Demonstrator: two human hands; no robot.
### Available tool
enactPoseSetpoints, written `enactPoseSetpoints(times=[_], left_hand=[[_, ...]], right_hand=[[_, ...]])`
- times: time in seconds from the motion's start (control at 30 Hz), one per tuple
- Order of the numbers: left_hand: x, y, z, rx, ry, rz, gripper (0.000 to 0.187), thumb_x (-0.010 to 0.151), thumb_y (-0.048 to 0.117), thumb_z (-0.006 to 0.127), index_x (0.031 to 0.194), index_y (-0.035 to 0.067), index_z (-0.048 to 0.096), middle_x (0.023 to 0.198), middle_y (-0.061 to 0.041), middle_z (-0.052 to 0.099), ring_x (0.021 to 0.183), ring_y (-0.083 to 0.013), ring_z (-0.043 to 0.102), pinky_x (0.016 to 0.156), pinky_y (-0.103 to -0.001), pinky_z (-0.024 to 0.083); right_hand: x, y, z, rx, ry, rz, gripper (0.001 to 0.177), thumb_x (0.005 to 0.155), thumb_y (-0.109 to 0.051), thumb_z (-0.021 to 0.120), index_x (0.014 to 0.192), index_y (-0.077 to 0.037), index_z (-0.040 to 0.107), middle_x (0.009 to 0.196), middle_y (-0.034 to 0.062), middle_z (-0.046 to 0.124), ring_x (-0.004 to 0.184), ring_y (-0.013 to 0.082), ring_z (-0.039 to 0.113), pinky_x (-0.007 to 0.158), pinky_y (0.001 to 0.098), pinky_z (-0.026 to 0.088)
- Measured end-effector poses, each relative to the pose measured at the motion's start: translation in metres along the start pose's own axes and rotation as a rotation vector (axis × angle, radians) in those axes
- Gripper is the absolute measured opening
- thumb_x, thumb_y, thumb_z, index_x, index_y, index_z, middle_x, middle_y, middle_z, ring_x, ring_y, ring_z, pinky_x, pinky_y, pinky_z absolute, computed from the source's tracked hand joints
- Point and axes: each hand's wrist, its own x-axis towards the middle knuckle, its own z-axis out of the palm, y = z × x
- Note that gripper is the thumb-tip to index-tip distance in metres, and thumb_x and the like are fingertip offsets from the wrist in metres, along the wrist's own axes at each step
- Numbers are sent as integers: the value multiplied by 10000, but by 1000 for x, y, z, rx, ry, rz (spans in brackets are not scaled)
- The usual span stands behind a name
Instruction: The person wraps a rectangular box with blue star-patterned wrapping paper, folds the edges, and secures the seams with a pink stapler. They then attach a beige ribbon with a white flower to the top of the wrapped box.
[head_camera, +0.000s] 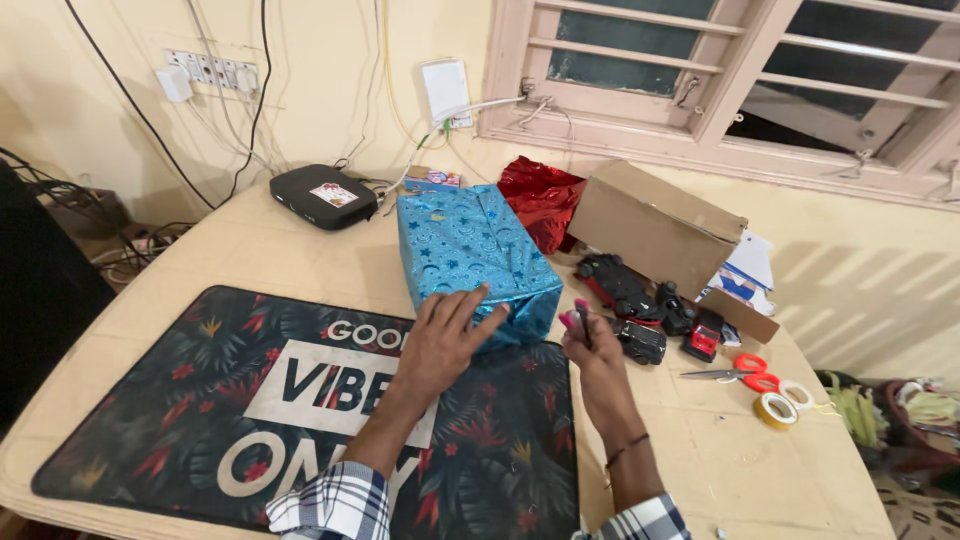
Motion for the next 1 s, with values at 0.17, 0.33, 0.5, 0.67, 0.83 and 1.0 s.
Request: enactPoseSetpoints(times=[0.17, 0.33, 0.5, 0.67, 0.83, 1.0], left_hand=[[-3, 4, 5, -26, 56, -56, 536, 864, 26, 629, 1385, 142, 583, 1392, -61, 598, 1237, -246, 569, 1046, -481, 404], [-1, 8, 3, -66, 66, -96, 512, 841, 16, 650, 1340, 109, 586, 1377, -54, 614, 1232, -238, 567, 1061, -475, 396], [2, 11, -1, -113, 60, -148, 514, 834, -10, 633, 1336, 91, 588, 1343, -44, 638, 1222, -230, 580, 1053, -466, 397], [5, 16, -1, -123, 89, -188, 496, 860, -18, 616, 1342, 93, 587, 1299, -42, 646, 1173, -239, 592, 1029, -471, 391], [9, 18, -2, -103, 69, -192, 477, 882, 60, 633, 1356, 88, 583, 1298, -41, 654, 1180, -233, 593, 1036, -469, 393], [22, 26, -11, -49, 15, -206, 717, 814, 393, 771, 1391, 24, 557, 1125, -114, 634, 1045, -285, 561, 972, -555, 366]], right_hand=[[3, 11, 19, -545, 96, -178, 385, 756, -157, 872, 1098, -53, 729, 861, 29, 618, 800, 169, 590, 701, 328, 480], [-1, -4, 39, -897, 91, -416, 224, 738, -152, 856, 926, -55, 782, 777, 110, 649, 784, 295, 597, 697, 420, 458], [6, -8, 47, -869, 171, -417, 86, 779, -73, 805, 849, -32, 775, 787, 136, 636, 810, 309, 610, 700, 415, 455], [14, -1, 59, -691, 271, -364, 198, 787, -157, 827, 858, 5, 737, 823, 138, 651, 720, 280, 645, 647, 385, 473], [18, 3, 60, -683, 327, -251, 254, 816, -200, 825, 874, 24, 719, 757, 160, 667, 640, 263, 635, 605, 395, 469], [17, 5, 65, -621, 346, -139, 204, 849, -185, 766, 863, 14, 723, 651, 173, 662, 553, 249, 639, 547, 406, 471]])
